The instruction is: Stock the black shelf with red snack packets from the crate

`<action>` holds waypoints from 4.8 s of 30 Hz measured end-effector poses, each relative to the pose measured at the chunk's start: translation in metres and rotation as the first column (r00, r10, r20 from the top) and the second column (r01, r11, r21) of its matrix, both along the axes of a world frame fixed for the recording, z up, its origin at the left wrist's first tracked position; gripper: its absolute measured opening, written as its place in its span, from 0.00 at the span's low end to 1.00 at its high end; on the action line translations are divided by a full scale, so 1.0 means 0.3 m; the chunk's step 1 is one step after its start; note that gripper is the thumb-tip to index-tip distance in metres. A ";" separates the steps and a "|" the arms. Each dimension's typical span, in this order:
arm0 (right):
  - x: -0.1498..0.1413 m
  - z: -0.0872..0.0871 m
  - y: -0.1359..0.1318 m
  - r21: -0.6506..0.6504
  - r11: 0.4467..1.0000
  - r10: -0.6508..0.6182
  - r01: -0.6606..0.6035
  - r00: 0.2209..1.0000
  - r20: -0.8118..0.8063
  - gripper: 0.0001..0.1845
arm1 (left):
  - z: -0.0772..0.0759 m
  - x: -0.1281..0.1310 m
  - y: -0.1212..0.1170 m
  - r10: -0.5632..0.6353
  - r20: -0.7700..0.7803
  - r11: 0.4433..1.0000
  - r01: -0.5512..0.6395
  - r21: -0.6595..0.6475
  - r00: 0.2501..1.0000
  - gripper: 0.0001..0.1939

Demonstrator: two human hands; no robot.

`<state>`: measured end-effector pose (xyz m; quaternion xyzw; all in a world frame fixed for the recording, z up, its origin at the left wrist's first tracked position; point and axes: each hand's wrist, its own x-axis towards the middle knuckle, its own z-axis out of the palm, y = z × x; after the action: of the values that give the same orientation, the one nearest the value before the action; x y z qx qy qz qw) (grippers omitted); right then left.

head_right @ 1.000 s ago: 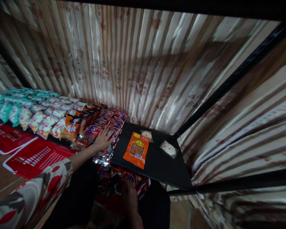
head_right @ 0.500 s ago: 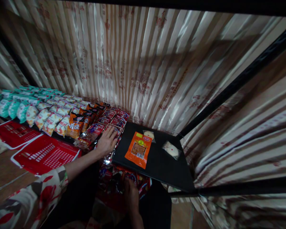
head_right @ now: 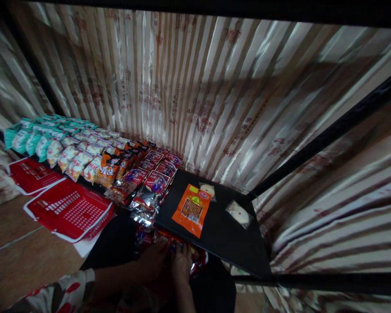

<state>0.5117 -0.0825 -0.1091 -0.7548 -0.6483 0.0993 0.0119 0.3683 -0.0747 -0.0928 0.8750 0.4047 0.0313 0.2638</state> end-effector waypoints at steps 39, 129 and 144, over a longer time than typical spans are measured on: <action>-0.016 0.056 -0.083 0.020 0.896 -0.196 0.444 0.437 -0.878 0.22 | 0.011 -0.025 0.025 0.282 0.103 0.927 -0.244 -0.284 0.954 0.32; -0.273 0.480 0.015 -0.243 0.839 -0.180 0.487 -0.174 -0.968 0.25 | 0.360 -0.140 0.120 0.728 0.593 0.684 -0.300 -0.665 0.345 0.11; -0.280 0.492 0.119 -0.210 0.901 -0.140 0.380 -0.204 -0.969 0.29 | 0.331 -0.167 0.206 0.691 0.633 0.722 -0.318 -0.614 0.348 0.17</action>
<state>0.4277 -0.0468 0.0384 -0.5317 -0.2479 0.5722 0.5731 0.3181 -0.0130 0.0065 0.5027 0.4802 0.4447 0.5647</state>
